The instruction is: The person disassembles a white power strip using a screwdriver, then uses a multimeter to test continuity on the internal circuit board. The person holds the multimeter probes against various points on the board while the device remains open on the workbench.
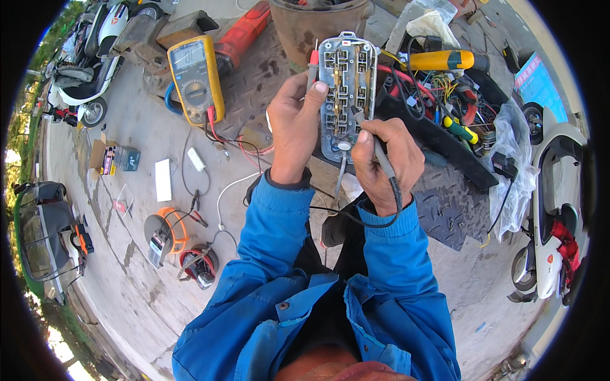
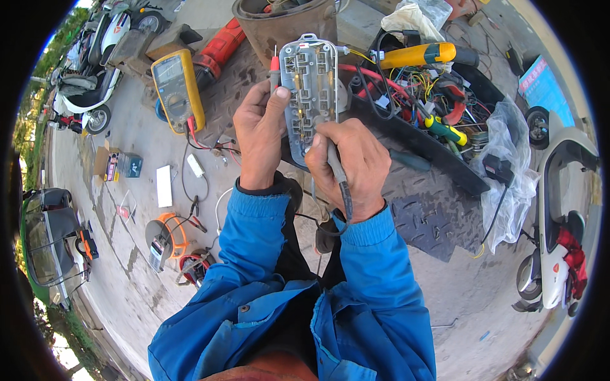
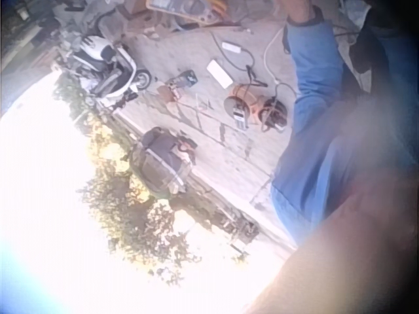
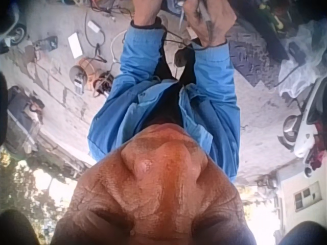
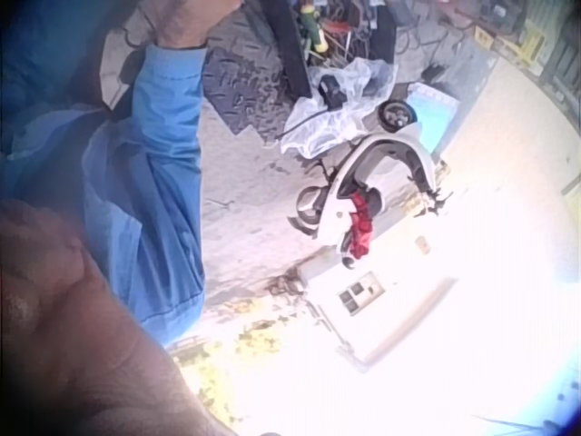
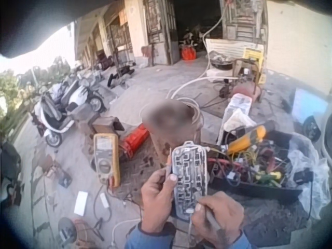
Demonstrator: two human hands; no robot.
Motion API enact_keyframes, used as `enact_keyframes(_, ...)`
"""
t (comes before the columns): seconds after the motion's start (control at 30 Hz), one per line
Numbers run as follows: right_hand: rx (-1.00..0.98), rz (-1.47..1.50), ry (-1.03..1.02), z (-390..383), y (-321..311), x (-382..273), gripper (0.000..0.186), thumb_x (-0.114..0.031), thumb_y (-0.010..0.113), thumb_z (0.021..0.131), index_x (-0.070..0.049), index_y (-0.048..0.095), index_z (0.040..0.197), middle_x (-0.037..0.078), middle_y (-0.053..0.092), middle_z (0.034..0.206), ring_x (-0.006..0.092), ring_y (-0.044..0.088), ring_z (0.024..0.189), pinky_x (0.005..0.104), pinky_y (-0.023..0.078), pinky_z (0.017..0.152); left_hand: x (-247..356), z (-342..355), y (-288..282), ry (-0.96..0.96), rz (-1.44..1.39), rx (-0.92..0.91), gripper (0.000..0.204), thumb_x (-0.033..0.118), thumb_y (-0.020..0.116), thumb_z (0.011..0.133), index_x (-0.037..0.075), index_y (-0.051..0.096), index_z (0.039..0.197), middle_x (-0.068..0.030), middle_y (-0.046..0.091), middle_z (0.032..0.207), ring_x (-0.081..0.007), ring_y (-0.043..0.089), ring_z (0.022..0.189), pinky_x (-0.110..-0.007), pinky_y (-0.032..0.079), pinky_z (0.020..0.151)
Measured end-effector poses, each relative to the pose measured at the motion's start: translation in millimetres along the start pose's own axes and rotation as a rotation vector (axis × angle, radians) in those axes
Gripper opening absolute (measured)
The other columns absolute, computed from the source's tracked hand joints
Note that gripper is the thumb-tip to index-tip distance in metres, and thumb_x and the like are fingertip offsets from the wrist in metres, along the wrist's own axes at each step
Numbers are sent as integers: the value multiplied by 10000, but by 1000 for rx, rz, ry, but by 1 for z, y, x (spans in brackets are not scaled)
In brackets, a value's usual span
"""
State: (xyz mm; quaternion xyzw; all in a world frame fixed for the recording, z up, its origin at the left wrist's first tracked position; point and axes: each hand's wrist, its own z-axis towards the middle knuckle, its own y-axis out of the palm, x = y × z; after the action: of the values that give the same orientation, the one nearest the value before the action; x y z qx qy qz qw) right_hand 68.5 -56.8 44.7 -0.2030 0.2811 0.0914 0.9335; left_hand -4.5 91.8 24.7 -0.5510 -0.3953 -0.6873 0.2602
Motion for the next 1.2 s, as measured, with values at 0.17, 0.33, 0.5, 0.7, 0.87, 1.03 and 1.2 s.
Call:
enact_keyframes(0.17, -5, -102, -91, -2, 6, 0, 228, 34, 815, 873, -54, 718, 1059, 118, 660, 820, 323, 685, 686, 406, 559, 614, -5, 2, 1, 62, -5, 2, 419, 226, 795, 1112, -86, 710, 1378, -75, 790, 1106, -49, 645, 810, -215, 456, 635)
enact_keyframes(0.33, 36, -114, -81, -4, 11, 0, 145, -28, 789, 949, -42, 715, 1073, 115, 664, 829, 290, 678, 687, 382, 546, 611, -4, 1, -2, 22, -27, -16, 402, 174, 793, 1100, -127, 722, 1357, -174, 829, 1173, -137, 747, 1008, -299, 614, 869)
enact_keyframes(0.5, 16, -22, 151, -5, 3, -3, 93, -104, 725, 1063, -15, 706, 1082, 85, 639, 825, 175, 625, 675, 311, 503, 628, -5, 3, -3, 68, 19, -43, 410, 192, 789, 1111, -111, 709, 1376, -129, 813, 1162, -93, 711, 917, -258, 566, 766)
enact_keyframes(0.7, 52, -15, 186, -2, 0, -2, 60, -80, 746, 1018, -24, 731, 1036, 96, 690, 826, 205, 692, 658, 334, 535, 619, 2, -3, -6, 128, 85, -28, 400, 211, 733, 1149, -49, 683, 1450, -57, 783, 1128, -32, 623, 808, -204, 438, 628)
enact_keyframes(0.87, 67, 8, 219, -4, 1, -2, 62, -73, 742, 1022, -16, 729, 1043, 95, 720, 832, 164, 700, 675, 309, 549, 640, 27, -36, -26, 229, 336, -60, 360, 155, 702, 1155, 14, 682, 1486, -54, 778, 1051, -67, 646, 817, -232, 480, 692)
enact_keyframes(1.03, 90, 51, 243, -4, 0, -3, 79, -74, 731, 1038, -4, 745, 1072, 112, 763, 871, 172, 745, 729, 309, 588, 684, 45, -78, -47, 294, 708, -222, 361, 30, 719, 1064, 106, 745, 1416, -163, 800, 1016, -312, 808, 887, -392, 611, 797)
enact_keyframes(1.2, 114, 64, 246, -5, 0, -3, 93, -89, 741, 1048, 1, 757, 1068, 130, 788, 894, 188, 790, 770, 328, 617, 689, 45, -105, -50, 445, 1050, -186, 276, 121, 745, 1048, 157, 802, 1315, -93, 777, 1032, -372, 753, 844, -456, 593, 700)
